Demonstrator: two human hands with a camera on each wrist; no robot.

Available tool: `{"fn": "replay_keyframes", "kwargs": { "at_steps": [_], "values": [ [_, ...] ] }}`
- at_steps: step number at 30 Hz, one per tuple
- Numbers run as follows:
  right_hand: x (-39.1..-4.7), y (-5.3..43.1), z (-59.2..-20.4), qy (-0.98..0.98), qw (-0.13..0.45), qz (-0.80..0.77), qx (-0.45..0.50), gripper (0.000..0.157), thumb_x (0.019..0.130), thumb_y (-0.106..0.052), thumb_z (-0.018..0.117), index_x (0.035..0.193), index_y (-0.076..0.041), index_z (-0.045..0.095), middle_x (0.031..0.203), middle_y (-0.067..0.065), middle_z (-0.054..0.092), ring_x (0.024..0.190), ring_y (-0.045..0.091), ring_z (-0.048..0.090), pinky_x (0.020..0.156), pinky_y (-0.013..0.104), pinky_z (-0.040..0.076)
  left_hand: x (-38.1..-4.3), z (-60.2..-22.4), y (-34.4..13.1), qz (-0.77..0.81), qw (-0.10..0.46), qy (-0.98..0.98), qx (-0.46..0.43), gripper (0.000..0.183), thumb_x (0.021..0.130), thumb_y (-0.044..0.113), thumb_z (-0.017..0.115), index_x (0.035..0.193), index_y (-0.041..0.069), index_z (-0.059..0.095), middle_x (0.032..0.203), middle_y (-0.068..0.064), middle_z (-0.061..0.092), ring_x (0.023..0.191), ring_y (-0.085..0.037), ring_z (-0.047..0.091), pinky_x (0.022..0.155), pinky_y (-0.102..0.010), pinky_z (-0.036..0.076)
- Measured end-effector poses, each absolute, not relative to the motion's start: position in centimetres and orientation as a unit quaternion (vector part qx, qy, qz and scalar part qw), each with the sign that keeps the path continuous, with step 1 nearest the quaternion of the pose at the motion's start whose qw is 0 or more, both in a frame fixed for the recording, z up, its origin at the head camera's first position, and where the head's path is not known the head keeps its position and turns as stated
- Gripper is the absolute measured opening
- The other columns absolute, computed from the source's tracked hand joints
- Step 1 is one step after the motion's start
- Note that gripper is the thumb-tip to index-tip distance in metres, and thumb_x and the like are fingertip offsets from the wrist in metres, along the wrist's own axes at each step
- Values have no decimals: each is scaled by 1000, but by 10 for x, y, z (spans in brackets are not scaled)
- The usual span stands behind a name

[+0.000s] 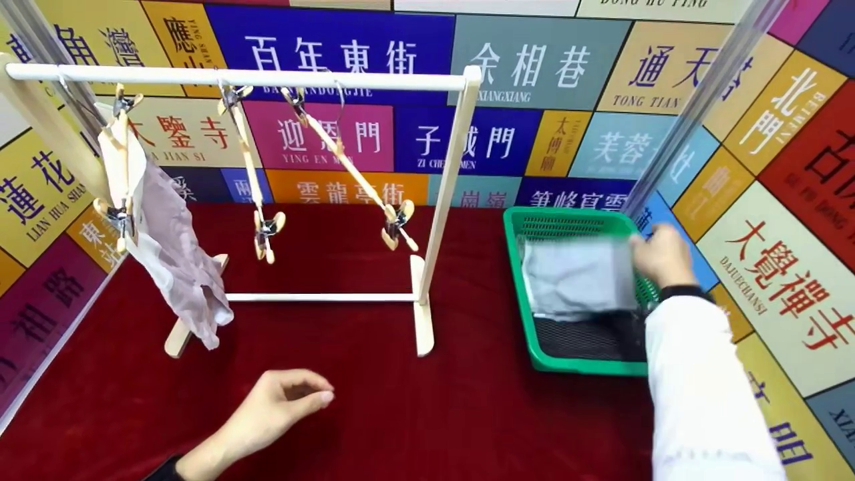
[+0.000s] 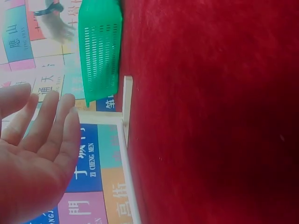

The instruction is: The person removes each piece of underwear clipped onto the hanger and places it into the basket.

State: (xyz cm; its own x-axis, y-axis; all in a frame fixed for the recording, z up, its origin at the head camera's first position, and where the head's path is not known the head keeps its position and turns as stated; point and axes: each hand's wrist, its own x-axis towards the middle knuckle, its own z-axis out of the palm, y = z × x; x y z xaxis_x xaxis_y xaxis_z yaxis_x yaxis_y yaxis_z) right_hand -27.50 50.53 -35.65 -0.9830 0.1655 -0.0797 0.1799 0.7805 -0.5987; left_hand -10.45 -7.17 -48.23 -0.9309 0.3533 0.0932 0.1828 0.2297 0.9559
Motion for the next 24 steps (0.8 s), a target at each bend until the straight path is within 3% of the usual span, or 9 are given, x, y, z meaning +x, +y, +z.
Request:
{"fn": "replay_keyframes", "kwargs": {
  "at_steps": [1,3,11,18,22,24],
  "values": [
    [-274,509,-365,947,25,-307,87,76,112,-38,36,153,22,15,145,51,33,127,61,46,105,64,46,-103,-482,-74,595,69,782,173,6,95,16,77,99,11,80,94,5,76,87,-14,69,79,-29,56],
    [-271,512,-378,957,29,-278,72,75,113,-38,34,153,23,15,147,51,30,135,66,33,109,72,35,-101,-480,-79,589,59,786,178,5,96,16,77,99,14,80,95,6,76,87,-14,69,78,-29,56],
    [-265,500,-380,963,-21,-266,38,70,113,-39,34,154,17,27,151,44,35,133,62,38,103,71,37,-94,-459,-95,528,-57,818,224,8,94,8,78,95,16,80,92,10,73,83,-7,68,73,-28,59],
    [-257,491,-372,960,-40,-276,29,72,112,-42,39,155,15,29,153,42,36,136,62,39,102,70,39,-88,-428,-101,434,-283,798,310,19,85,-2,81,95,14,78,94,9,73,86,-9,70,77,-22,57],
    [-252,485,-369,962,-49,-268,24,73,111,-45,42,157,11,31,151,41,40,134,59,43,97,62,45,-90,-398,-112,372,-394,767,345,7,91,5,73,95,10,78,93,1,75,85,-17,71,79,-28,58],
    [-250,481,-367,962,-57,-265,20,71,111,-43,43,156,10,33,148,41,44,132,59,45,96,59,45,-92,-382,-120,359,-425,759,339,11,96,11,68,92,8,78,91,-1,75,84,-19,71,79,-29,57]
  ]
}}
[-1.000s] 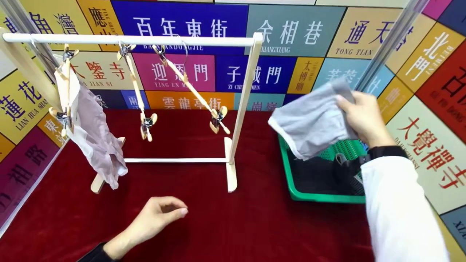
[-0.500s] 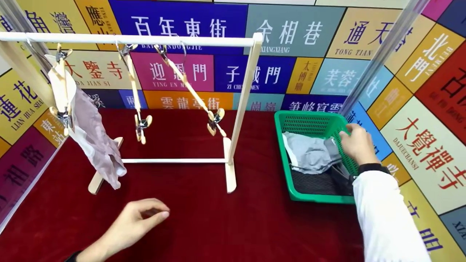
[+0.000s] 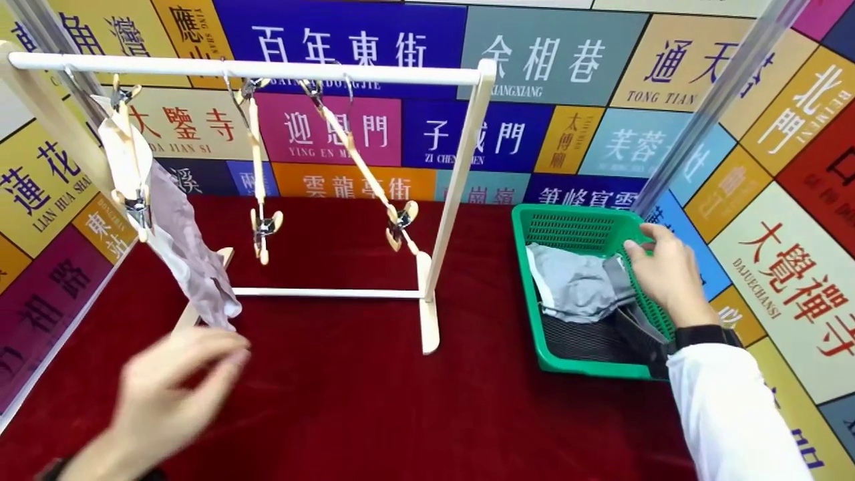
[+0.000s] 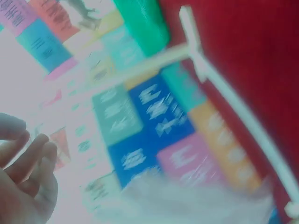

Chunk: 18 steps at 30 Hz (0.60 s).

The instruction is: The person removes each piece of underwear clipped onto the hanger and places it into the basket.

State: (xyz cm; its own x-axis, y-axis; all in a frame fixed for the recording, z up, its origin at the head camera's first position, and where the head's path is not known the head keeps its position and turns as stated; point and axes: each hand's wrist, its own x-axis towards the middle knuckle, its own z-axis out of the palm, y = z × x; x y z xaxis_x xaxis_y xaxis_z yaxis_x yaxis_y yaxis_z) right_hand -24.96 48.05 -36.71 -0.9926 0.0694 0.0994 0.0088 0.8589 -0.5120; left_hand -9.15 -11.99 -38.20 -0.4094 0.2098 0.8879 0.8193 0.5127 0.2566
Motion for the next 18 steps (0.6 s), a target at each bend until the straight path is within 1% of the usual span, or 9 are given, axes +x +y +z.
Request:
{"fn": "replay_keyframes", "kwargs": {
  "at_steps": [2,3,4,5,6,9,11,14,18],
  "values": [
    [-245,477,-365,-963,68,259,-18,69,111,-43,43,156,9,35,145,41,48,128,58,48,93,58,44,-94,-367,-126,-364,451,-749,-321,17,98,14,66,89,6,77,88,-4,75,82,-23,70,80,-28,56],
    [-243,475,-364,-962,74,262,-16,68,111,-42,43,156,8,35,144,41,48,127,59,48,94,63,42,-96,-360,-128,-372,463,-742,-311,18,98,13,66,87,5,77,86,-5,74,81,-24,69,81,-28,55],
    [-240,473,-363,-962,79,262,-13,68,111,-42,44,156,8,36,143,41,49,125,59,48,94,64,41,-98,-353,-130,-382,477,-732,-300,17,96,12,66,86,3,77,84,-7,74,80,-26,68,82,-27,55],
    [-238,470,-362,-962,87,260,-10,66,111,-41,45,156,7,37,142,41,50,123,58,50,94,61,42,-100,-347,-132,-395,491,-722,-288,16,94,10,67,85,1,76,83,-9,73,79,-27,67,83,-26,54],
    [-235,467,-361,-962,95,257,-8,66,111,-41,45,156,6,39,141,40,51,121,57,52,92,56,43,-102,-342,-133,-405,504,-711,-275,14,92,8,67,84,0,76,82,-11,72,79,-28,66,84,-25,53],
    [-228,458,-357,-960,115,256,3,62,110,-39,50,154,3,43,140,38,55,117,55,57,86,32,44,-109,-327,-136,-432,543,-682,-233,8,84,3,69,82,-4,73,80,-16,69,78,-29,62,82,-23,49],
    [-222,449,-355,-959,131,250,14,59,109,-38,53,153,1,47,138,35,58,112,53,60,78,17,36,-114,-319,-139,-445,554,-676,-196,11,81,3,73,86,-6,72,83,-19,68,81,-25,59,78,-22,45],
    [-215,436,-351,-956,141,254,37,57,108,-35,56,153,-1,48,138,33,59,111,53,62,74,5,33,-122,-306,-148,-457,539,-695,-136,24,81,4,78,98,-10,70,92,-10,65,87,-18,55,74,-22,42],
    [-206,418,-345,-953,141,261,67,55,108,-31,58,154,-4,48,140,32,58,111,54,63,73,1,34,-133,-285,-159,-487,450,-747,-45,41,85,10,83,120,-6,68,107,1,59,98,-14,54,78,-23,46]
  ]
}}
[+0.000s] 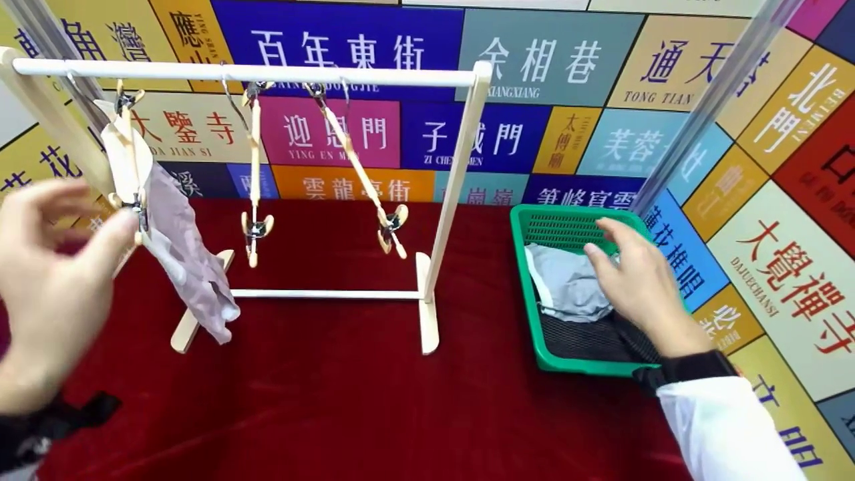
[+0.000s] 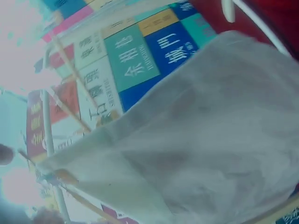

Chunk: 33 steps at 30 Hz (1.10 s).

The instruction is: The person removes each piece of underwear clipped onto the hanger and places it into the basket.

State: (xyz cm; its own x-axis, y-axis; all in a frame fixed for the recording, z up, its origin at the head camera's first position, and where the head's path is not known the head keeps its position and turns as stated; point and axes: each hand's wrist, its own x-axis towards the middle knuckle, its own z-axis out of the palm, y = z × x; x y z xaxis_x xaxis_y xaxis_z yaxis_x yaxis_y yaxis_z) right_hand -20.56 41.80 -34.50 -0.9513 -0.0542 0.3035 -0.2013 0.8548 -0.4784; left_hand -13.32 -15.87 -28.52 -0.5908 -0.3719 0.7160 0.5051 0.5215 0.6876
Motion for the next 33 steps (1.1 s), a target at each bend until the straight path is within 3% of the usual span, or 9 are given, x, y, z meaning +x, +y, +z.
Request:
{"fn": "replay_keyframes", "kwargs": {
  "at_steps": [4,7,9,12,17,22,26,29,33],
  "values": [
    [-197,401,-342,-950,144,259,97,52,108,-26,60,154,-5,49,140,30,59,110,53,63,75,3,34,-146,-263,-171,-543,327,-773,38,55,91,24,81,138,2,62,125,-5,60,109,-13,53,88,-26,47],
    [-191,390,-343,-946,161,250,130,50,106,-20,63,152,-5,52,139,28,61,108,51,64,79,11,38,-156,-251,-178,-562,245,-786,76,66,92,35,80,146,4,56,137,-9,57,115,-15,52,92,-28,47],
    [-188,383,-346,-941,175,244,155,49,104,-16,65,151,-5,54,138,27,62,107,49,64,83,15,39,-162,-247,-182,-547,209,-806,88,76,90,42,80,150,5,51,141,-12,54,118,-18,51,92,-31,47],
    [-183,375,-349,-933,196,233,191,49,101,-9,69,148,-5,57,136,25,64,105,45,67,87,9,37,-168,-241,-186,-507,168,-840,97,88,88,48,81,156,6,44,147,-15,52,123,-23,50,96,-35,46],
    [-175,367,-351,-928,207,220,219,51,97,-5,72,147,-4,58,136,21,66,104,39,68,90,1,32,-179,-234,-189,-502,114,-852,92,87,86,24,75,161,4,34,149,-17,53,126,-25,54,98,-35,51],
    [-173,364,-352,-924,217,215,228,51,96,-4,73,145,-3,60,131,20,68,104,33,66,90,2,34,-189,-234,-190,-556,75,-825,69,85,88,-1,64,162,-6,23,134,-22,62,103,-17,67,77,-26,61],
    [-171,364,-354,-925,213,217,228,51,96,-4,73,146,-4,59,131,19,68,108,31,64,92,-1,33,-192,-237,-189,-571,61,-816,62,73,91,-9,64,157,-9,33,108,-13,64,77,-10,69,73,-27,62],
    [-169,365,-356,-927,208,217,226,52,97,-5,73,146,-4,58,131,18,68,112,29,63,92,-2,32,-193,-238,-188,-574,56,-814,61,62,94,-11,62,153,-7,44,99,-7,60,78,-9,67,76,-24,61],
    [-167,367,-359,-928,204,219,223,52,96,-5,73,146,-5,59,129,18,69,111,31,65,90,-1,33,-191,-236,-190,-579,60,-811,53,58,94,-12,57,150,-5,49,102,-5,60,87,-9,64,79,-20,59]
  ]
}}
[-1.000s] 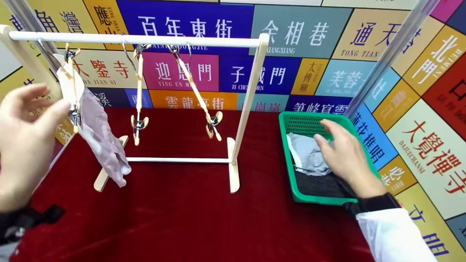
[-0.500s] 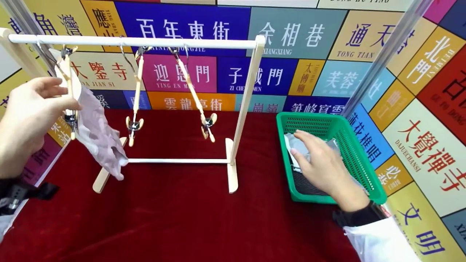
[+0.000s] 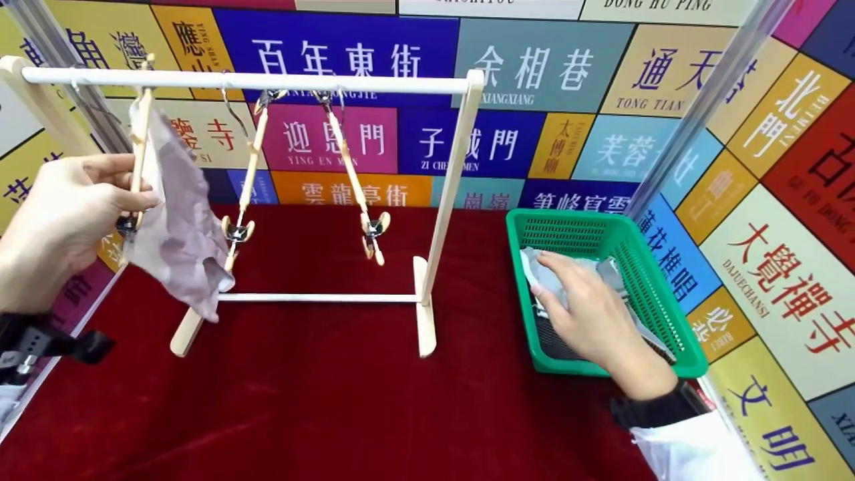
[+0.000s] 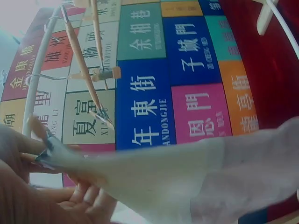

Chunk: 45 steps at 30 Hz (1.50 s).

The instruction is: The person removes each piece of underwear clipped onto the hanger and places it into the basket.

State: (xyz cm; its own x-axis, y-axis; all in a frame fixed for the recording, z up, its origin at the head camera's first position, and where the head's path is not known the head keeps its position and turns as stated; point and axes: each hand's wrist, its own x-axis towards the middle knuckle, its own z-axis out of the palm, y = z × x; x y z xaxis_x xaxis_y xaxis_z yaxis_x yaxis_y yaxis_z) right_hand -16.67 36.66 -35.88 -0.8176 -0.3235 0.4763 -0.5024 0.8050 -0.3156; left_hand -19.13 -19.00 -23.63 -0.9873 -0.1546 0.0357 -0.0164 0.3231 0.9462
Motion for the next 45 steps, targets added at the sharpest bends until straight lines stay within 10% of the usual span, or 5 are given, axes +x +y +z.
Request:
{"fn": "replay_keyframes", "kwargs": {
  "at_steps": [16,25,45],
  "values": [
    [-163,363,-368,-928,199,219,228,48,97,-5,72,143,-4,61,128,15,71,111,24,63,88,0,36,-164,-233,-210,-562,94,-822,9,54,88,-12,62,141,3,63,96,11,75,87,-9,65,72,-17,56],
    [-159,360,-369,-929,194,215,232,47,97,-4,72,142,-3,62,127,18,71,104,29,67,86,1,37,-143,-248,-216,-522,73,-850,-14,54,89,-9,62,142,4,62,127,-22,70,100,-14,70,84,-19,57],
    [-155,351,-372,-923,198,221,246,48,95,-2,74,142,-4,62,130,17,70,103,29,68,85,1,40,-134,-293,-216,-498,-39,-865,-34,56,89,-7,63,144,-1,59,130,-24,68,112,-35,70,90,-30,58]
  ]
}}
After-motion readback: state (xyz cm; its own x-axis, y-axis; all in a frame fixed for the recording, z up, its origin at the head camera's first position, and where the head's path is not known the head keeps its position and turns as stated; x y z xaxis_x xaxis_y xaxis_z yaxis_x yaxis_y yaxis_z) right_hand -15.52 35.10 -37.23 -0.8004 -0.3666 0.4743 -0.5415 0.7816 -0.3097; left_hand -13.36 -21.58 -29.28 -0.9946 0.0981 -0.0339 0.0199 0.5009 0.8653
